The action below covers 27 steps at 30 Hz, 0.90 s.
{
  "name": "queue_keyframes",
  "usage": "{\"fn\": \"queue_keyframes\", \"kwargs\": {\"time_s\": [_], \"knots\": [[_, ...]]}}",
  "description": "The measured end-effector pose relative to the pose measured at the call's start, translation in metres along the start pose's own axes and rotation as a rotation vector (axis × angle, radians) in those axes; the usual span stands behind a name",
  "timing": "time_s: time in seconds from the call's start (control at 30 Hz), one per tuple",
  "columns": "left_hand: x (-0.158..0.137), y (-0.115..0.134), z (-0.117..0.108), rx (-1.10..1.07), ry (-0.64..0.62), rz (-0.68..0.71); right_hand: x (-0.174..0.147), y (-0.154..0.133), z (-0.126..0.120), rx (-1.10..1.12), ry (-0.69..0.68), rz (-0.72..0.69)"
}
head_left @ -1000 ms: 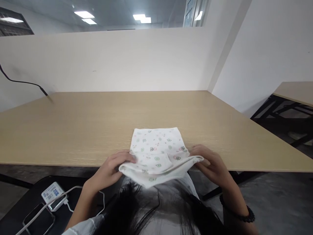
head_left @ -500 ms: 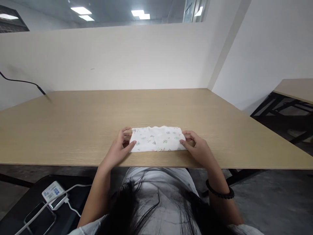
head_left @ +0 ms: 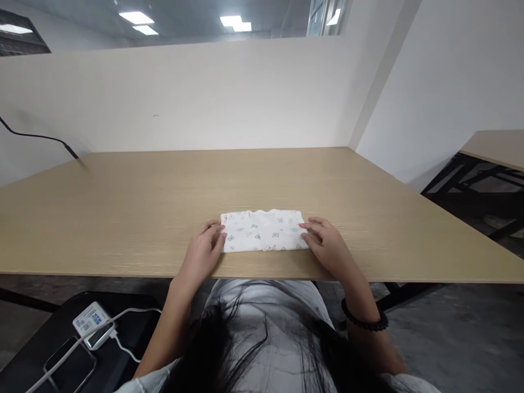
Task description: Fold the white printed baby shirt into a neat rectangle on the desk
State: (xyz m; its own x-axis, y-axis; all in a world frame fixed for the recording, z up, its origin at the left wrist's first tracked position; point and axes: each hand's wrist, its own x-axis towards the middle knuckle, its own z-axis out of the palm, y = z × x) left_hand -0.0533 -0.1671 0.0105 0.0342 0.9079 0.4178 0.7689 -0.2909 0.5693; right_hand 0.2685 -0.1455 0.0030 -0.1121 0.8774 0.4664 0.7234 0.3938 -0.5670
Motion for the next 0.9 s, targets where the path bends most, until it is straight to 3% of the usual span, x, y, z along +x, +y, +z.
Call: {"fn": "queue_keyframes", "kwargs": {"time_s": [0.1,0.23,0.33,0.63,0.8,0.9], "knots": [[-0.007,0.023,0.005,0.154,0.011,0.18,-0.001,-0.013,0.003,-0.117,0.054,-0.096],[-0.012,0.046,0.016,0.238,-0.307,0.374,-0.007,-0.035,0.014,-0.233,-0.149,-0.18],[-0.014,0.046,0.021,0.279,-0.403,0.307,-0.012,-0.038,0.021,-0.342,-0.269,-0.034],[-0.023,0.016,0.012,0.374,-0.272,0.182,-0.018,-0.013,0.008,-0.405,-0.221,0.108],[-0.027,0.009,-0.005,0.374,-0.327,0.231,-0.02,-0.011,-0.003,-0.369,-0.206,0.023],[-0.026,0.008,-0.013,0.344,-0.407,0.28,-0.021,-0.022,-0.006,-0.296,-0.309,-0.13]]}}
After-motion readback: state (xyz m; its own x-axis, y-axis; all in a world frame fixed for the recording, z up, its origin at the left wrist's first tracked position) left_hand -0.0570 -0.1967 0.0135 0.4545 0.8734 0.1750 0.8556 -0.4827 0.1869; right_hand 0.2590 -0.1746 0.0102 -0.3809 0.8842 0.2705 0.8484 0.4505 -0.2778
